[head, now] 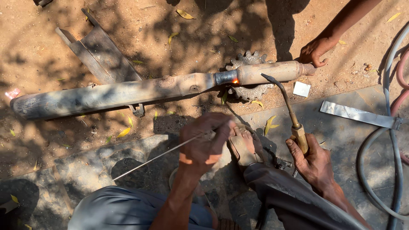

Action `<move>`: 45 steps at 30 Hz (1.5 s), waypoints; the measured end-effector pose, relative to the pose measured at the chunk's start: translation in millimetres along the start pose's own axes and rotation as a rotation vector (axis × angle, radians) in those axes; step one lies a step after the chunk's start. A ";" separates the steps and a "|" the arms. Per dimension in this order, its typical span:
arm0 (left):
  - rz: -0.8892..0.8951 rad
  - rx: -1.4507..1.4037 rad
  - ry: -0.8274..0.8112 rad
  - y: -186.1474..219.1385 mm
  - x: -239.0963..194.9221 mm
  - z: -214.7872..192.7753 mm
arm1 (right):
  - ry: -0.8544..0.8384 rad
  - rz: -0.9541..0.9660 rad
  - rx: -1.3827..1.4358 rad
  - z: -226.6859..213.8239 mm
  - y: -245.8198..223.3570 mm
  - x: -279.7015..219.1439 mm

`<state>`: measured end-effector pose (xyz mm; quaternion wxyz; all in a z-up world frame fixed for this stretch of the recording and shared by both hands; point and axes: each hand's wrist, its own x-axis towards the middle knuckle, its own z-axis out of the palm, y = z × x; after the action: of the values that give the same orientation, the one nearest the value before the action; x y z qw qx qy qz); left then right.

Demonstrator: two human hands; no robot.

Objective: The person uses a welding torch and filler rod to weld a joint on a metal pipe. They hold the torch in one hand and the filler rod in the other, applying heat and filler material to the joint while another person holds the pipe steady.

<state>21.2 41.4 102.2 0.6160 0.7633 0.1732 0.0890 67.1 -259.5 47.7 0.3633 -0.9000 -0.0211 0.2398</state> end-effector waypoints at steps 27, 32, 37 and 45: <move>-0.082 -0.280 0.581 -23.7 2.0 -26.7 | -0.118 0.196 -0.017 -11.3 -18.9 -7.2; -0.050 -0.309 0.532 -36.6 11.8 -3.6 | -0.168 0.201 -0.069 -8.0 -29.3 7.2; -0.025 -0.298 0.422 -52.0 13.1 10.6 | -0.186 0.252 -0.152 8.4 -33.1 17.2; 0.008 -0.329 0.440 -75.1 20.6 14.4 | -0.207 0.348 -0.211 24.2 -36.4 27.4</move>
<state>33.7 49.5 24.4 0.6789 0.6159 0.2831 0.2822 85.5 -211.4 45.5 0.2163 -0.8936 0.0722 0.3865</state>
